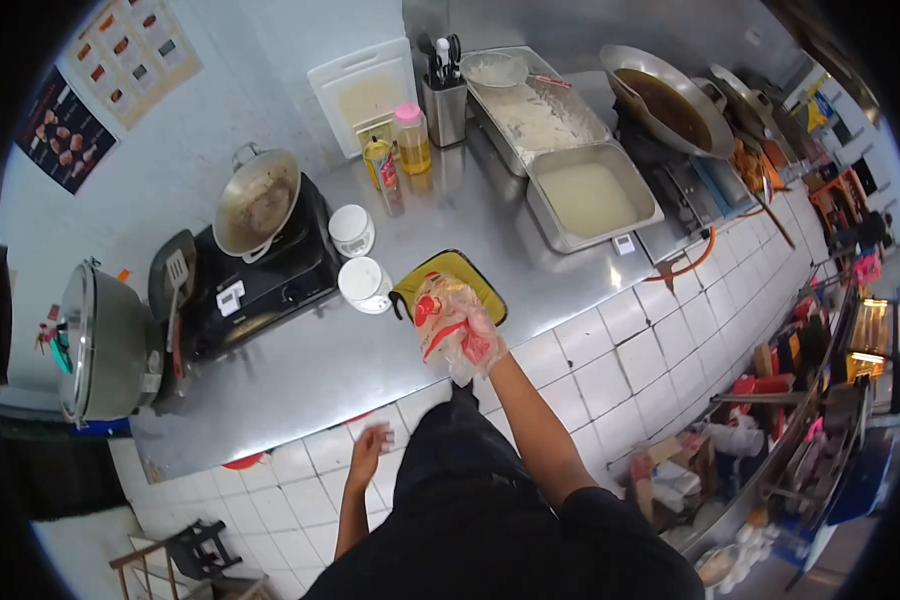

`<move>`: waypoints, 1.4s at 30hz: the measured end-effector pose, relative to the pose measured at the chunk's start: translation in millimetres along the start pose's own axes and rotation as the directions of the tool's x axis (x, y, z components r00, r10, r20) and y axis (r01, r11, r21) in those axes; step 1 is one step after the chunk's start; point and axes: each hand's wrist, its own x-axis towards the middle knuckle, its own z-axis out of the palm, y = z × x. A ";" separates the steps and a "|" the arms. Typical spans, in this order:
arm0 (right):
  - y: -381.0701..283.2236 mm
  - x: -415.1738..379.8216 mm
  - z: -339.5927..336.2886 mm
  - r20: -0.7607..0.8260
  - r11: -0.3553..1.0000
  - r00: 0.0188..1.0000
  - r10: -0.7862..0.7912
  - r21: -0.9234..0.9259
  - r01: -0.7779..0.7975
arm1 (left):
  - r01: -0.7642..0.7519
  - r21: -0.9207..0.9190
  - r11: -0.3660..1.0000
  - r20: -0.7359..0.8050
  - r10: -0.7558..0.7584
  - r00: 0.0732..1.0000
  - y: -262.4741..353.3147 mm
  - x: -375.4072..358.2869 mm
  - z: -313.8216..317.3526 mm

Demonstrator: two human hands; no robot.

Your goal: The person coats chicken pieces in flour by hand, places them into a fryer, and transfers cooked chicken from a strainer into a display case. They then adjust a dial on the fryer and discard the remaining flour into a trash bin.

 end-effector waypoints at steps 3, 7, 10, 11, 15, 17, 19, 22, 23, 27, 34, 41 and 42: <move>-32.3 30.5 -51.2 -0.096 0.995 0.991 0.098 -0.006 -0.099 | -0.184 -0.045 0.982 -0.135 0.177 0.975 54.8 76.8 63.0; -87.6 6.7 -27.7 -0.039 0.970 0.973 0.228 -0.074 -0.230 | -0.296 0.131 0.946 -0.391 0.323 0.862 143.4 149.6 121.3; -90.1 18.6 -75.8 0.001 0.872 0.875 0.484 -0.078 -0.483 | -0.374 0.026 0.927 -0.672 0.293 0.680 158.7 163.1 161.7; -70.9 44.0 -112.6 0.048 0.889 0.907 0.419 -0.227 -0.398 | -0.309 0.116 0.944 -0.650 0.308 0.695 163.9 157.4 172.1; -134.1 31.6 -50.4 0.158 0.859 0.853 0.498 -0.229 -0.458 | -0.144 0.616 0.774 -0.470 0.508 0.722 214.0 120.7 222.9; -135.6 49.5 -57.2 0.230 0.837 0.806 0.546 -0.201 -0.509 | -0.067 0.697 0.714 -0.444 0.503 0.742 244.2 114.6 257.0; -100.1 75.3 -106.0 0.296 0.747 0.686 0.664 -0.242 -0.619 | -0.040 0.439 0.897 -0.696 0.368 0.616 223.1 120.4 281.2; -120.5 65.0 -76.0 0.241 0.737 0.705 0.667 -0.353 -0.576 | -0.118 -0.109 0.987 -0.901 -0.048 0.431 189.9 133.8 293.1; -118.9 64.7 -76.9 0.257 0.733 0.691 0.676 -0.333 -0.593 | -0.121 -0.505 0.854 -0.750 -0.365 0.552 186.2 130.1 299.8; -123.8 54.8 -80.6 0.096 0.635 0.764 0.638 -0.626 -0.452 | -0.122 -0.904 0.410 -0.305 -0.418 0.856 177.9 139.2 325.9; -139.9 64.3 -60.5 0.111 0.485 0.703 0.702 -0.797 -0.359 | -0.245 -0.825 0.510 -0.447 -0.321 0.835 185.6 139.5 317.0; -141.4 92.3 -85.4 0.147 -0.099 0.747 0.648 -0.957 0.274 | -0.063 -0.294 0.954 -0.540 -0.112 0.834 143.6 138.7 288.9; -137.2 86.1 -87.3 0.150 -0.099 0.751 0.643 -0.956 0.276 | -0.101 -0.348 0.932 -0.541 -0.112 0.833 152.7 136.7 289.2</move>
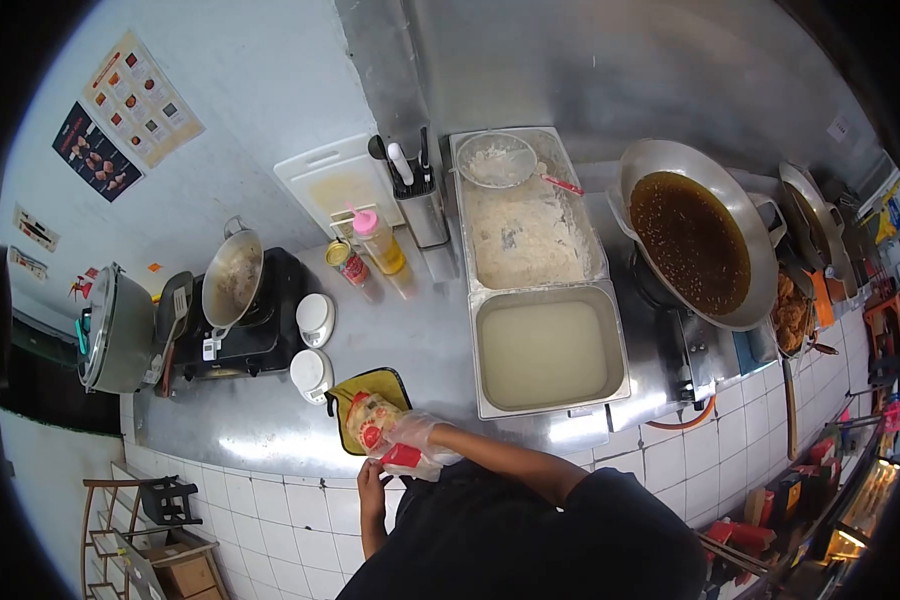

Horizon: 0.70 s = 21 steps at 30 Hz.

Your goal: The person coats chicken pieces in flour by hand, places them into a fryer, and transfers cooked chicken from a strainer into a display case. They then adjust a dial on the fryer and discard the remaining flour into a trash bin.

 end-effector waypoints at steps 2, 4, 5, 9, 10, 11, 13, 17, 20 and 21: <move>-5.4 -4.6 1.6 -0.117 1.000 0.993 -0.006 0.029 0.010 | -0.012 -0.025 1.000 -0.008 0.012 1.000 16.2 2.3 3.8; -26.2 -9.5 -10.4 -0.066 0.996 0.995 0.071 -0.053 -0.075 | -0.039 -0.065 0.997 -0.018 0.038 0.999 31.8 5.0 3.0; -29.0 -5.3 -9.0 -0.124 0.998 0.990 0.070 0.014 -0.069 | -0.088 -0.039 0.995 -0.017 0.087 0.996 27.8 14.2 -1.6; -46.0 10.6 -16.8 -0.301 0.988 0.943 -0.139 0.017 0.151 | -0.256 0.136 0.957 -0.116 0.272 0.955 48.1 36.8 -12.9; -53.7 13.0 -18.5 -0.291 0.974 0.932 -0.218 -0.001 0.227 | -0.311 0.106 0.944 -0.130 0.323 0.937 63.2 37.8 -11.8; -37.8 38.6 -8.6 -0.240 0.964 0.939 -0.247 0.037 0.263 | -0.324 0.089 0.942 -0.131 0.333 0.934 75.9 39.7 -11.3; -41.0 32.9 -2.0 -0.308 0.937 0.904 -0.297 0.089 0.339 | -0.325 0.075 0.943 -0.129 0.332 0.934 80.6 39.8 -18.4; -39.6 9.1 -3.6 -0.355 0.888 0.843 -0.405 0.066 0.454 | -0.479 0.309 0.822 -0.026 0.511 0.859 71.1 39.0 -17.4; -6.5 18.3 5.0 -0.287 0.891 0.848 -0.447 -0.051 0.452 | -0.451 0.321 0.833 -0.061 0.494 0.867 28.3 45.7 -17.7; 7.8 22.3 8.9 -0.206 0.902 0.878 -0.432 -0.087 0.424 | -0.486 0.381 0.786 -0.008 0.529 0.849 9.8 48.3 -20.0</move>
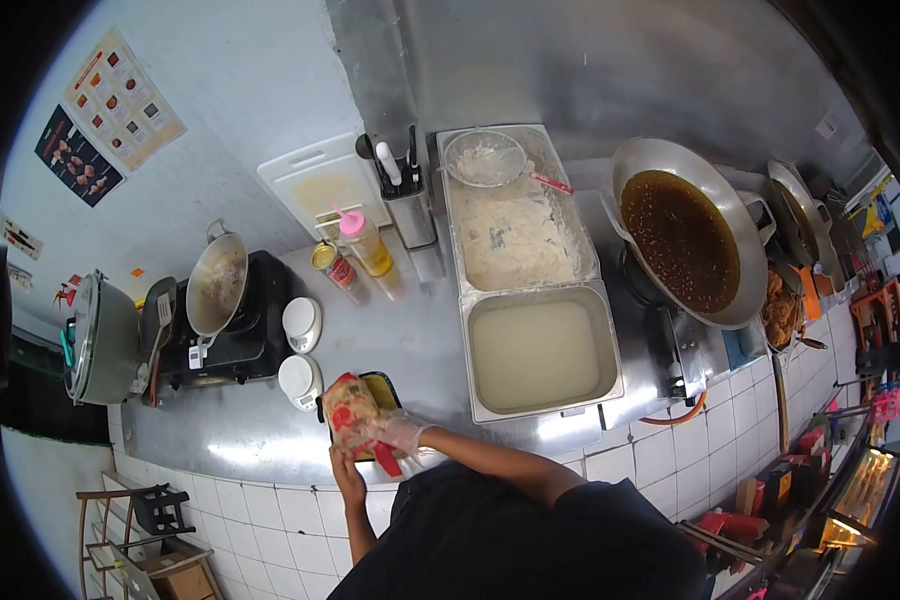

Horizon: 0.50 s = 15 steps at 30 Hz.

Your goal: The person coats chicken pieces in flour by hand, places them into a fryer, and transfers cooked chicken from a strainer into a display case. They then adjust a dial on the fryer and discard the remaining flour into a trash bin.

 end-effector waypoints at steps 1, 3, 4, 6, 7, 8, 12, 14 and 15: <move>11.6 -3.9 3.3 0.082 0.999 0.996 0.023 -0.044 -0.019 | -0.059 0.060 0.996 0.038 0.057 0.998 -10.3 -6.0 3.5; 13.8 -6.6 -12.2 0.094 0.998 0.994 -0.056 0.022 0.054 | -0.036 0.060 0.998 0.001 0.036 0.999 -23.0 -18.9 11.0; -5.0 -6.1 -36.5 0.263 0.989 0.959 0.101 -0.133 -0.068 | 0.000 0.069 0.998 -0.042 0.003 0.999 -27.1 -25.3 17.0; -57.2 2.0 -105.4 0.403 0.916 0.865 0.299 -0.374 -0.142 | 0.065 -0.036 0.997 -0.076 -0.068 0.995 -20.3 -30.2 24.3; -54.3 7.0 -140.6 0.308 0.964 0.941 0.143 -0.259 -0.061 | 0.122 -0.129 0.984 -0.091 -0.134 0.987 -17.6 -31.8 26.9; -50.2 10.9 -176.8 0.189 0.988 0.982 -0.007 -0.147 0.036 | 0.194 -0.195 0.961 -0.081 -0.213 0.974 -19.6 -33.0 28.6; -35.1 59.0 -369.0 -0.324 0.847 0.933 -0.157 -0.530 -0.041 | 0.160 -0.247 0.956 -0.167 -0.205 0.965 -10.5 -31.3 37.9; 71.9 95.1 -483.0 -0.272 0.359 0.947 -0.169 -0.912 -0.198 | 0.171 -0.293 0.941 -0.152 -0.223 0.963 -13.5 -34.1 36.3; 89.5 100.3 -516.3 -0.244 0.318 0.959 -0.142 -0.929 -0.190 | 0.165 -0.292 0.942 -0.172 -0.221 0.960 -17.0 -36.9 36.3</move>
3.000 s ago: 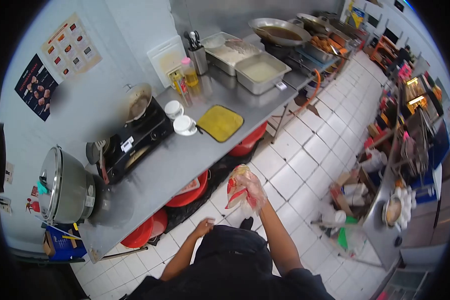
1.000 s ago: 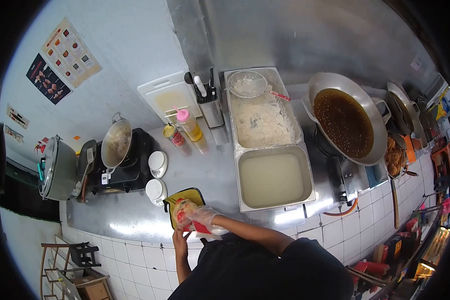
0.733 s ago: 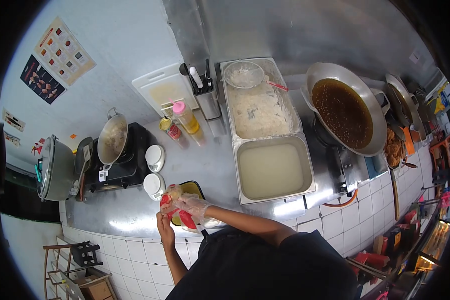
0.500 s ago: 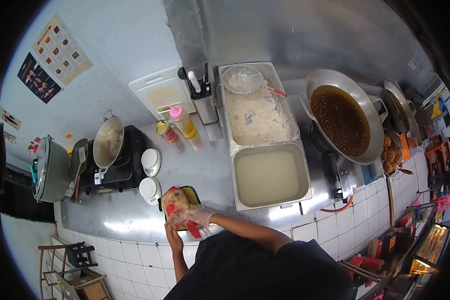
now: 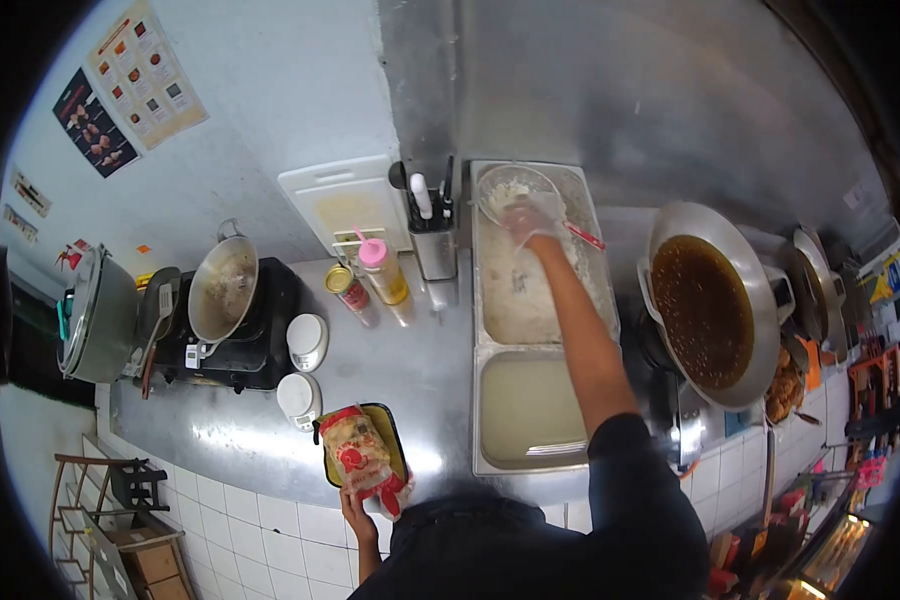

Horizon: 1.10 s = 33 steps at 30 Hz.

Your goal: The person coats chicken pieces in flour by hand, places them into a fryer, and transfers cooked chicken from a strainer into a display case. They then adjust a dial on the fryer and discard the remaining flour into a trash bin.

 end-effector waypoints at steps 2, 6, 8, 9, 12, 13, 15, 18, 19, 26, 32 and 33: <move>40.4 29.6 21.0 0.249 0.978 0.946 0.206 -0.027 -0.206 | 0.037 -0.146 0.989 -0.060 -0.046 0.997 -3.6 -6.7 -2.7; 78.4 42.2 78.6 0.313 0.946 0.897 0.311 -0.193 -0.260 | 0.130 -0.164 0.978 -0.241 -0.167 0.956 -6.5 -26.4 -22.5; 33.0 39.5 3.7 0.240 0.877 0.846 0.476 -0.054 -0.478 | 0.202 -0.243 0.949 -0.363 -0.282 0.888 -2.9 -38.8 -35.0; 18.7 35.6 -19.1 0.216 0.859 0.836 0.504 -0.025 -0.512 | 0.208 -0.306 0.929 -0.417 -0.327 0.848 -6.7 -46.4 -44.0; -32.1 17.2 -89.5 0.147 0.793 0.792 0.593 0.063 -0.606 | 0.209 -0.414 0.886 -0.512 -0.417 0.751 -27.8 -64.7 -69.2; -57.6 7.5 -116.9 0.109 0.768 0.792 0.601 0.192 -0.610 | 0.197 -0.458 0.867 -0.549 -0.450 0.704 -33.2 -69.5 -77.3; -86.6 -17.2 -140.2 0.072 0.736 0.788 0.611 0.316 -0.599 | 0.225 -0.491 0.842 -0.548 -0.499 0.671 -42.9 -73.4 -88.4; -118.8 -37.5 -149.9 0.047 0.757 0.894 0.446 0.513 -0.405 | 0.224 -0.554 0.802 -0.546 -0.553 0.629 -70.7 -74.5 -101.1; -133.0 -40.0 -145.1 0.120 0.686 0.911 0.394 0.621 -0.378 | 0.256 -0.561 0.787 -0.536 -0.581 0.613 -77.6 -75.3 -103.1; -220.5 -48.0 -70.9 0.203 0.510 0.933 0.297 0.792 -0.335 | 0.327 -0.652 0.684 -0.466 -0.701 0.539 -127.6 -92.9 -96.0; -246.2 -56.8 11.7 0.219 0.727 0.948 0.230 0.609 -0.317 | 0.308 -0.720 0.622 -0.468 -0.762 0.447 -129.5 -96.0 -88.1; -250.2 -63.4 -4.0 0.153 0.798 0.976 0.154 0.564 -0.214 | 0.267 -0.676 0.687 -0.540 -0.708 0.454 -122.2 -92.2 -90.1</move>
